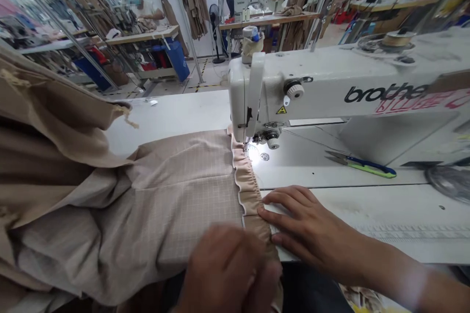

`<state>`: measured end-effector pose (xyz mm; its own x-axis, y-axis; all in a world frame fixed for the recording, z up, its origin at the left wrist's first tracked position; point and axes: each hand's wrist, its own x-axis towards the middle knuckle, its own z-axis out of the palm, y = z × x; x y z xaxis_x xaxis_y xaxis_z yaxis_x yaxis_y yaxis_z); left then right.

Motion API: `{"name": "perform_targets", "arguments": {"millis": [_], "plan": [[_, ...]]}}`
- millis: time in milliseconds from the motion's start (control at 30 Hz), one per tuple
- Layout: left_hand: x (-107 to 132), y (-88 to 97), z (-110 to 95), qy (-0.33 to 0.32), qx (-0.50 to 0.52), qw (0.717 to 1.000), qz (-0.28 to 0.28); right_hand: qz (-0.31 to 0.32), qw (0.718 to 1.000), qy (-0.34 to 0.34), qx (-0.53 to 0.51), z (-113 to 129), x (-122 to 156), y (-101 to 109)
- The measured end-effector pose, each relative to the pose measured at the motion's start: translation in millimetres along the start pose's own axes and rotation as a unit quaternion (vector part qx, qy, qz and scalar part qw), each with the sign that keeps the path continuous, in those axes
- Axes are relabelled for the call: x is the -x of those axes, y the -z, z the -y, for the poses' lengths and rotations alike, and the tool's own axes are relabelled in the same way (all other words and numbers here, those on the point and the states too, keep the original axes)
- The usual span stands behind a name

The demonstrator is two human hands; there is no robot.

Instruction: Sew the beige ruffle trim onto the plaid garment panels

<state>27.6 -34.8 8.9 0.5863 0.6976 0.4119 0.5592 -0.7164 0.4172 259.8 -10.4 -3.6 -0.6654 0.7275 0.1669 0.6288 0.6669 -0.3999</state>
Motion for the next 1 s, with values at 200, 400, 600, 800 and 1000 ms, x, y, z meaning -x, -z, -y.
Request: {"name": "perform_targets", "arguments": {"millis": [200, 400, 600, 800, 1000], "plan": [[-71, -5.1, 65, -0.004, -0.166, 0.979, 0.115, 0.019, 1.0, 0.0, 0.023, 7, -7, 10], [-57, -23.5, 93, -0.001, -0.179, 0.977, 0.114, 0.005, 0.999, 0.003, 0.041, -1, -13, 7], [-76, -17.1, 102, 0.01, -0.199, 0.969, 0.147, 0.001, 0.999, -0.02, 0.026, -12, -26, 3], [-64, -17.7, 92, -0.037, -0.218, 0.97, 0.098, -0.018, 0.998, 0.003, 0.053, -15, -27, 0], [-80, -18.7, 117, -0.011, -0.217, 0.964, 0.152, -0.028, 0.998, -0.037, 0.038, -33, -40, -6]]}}
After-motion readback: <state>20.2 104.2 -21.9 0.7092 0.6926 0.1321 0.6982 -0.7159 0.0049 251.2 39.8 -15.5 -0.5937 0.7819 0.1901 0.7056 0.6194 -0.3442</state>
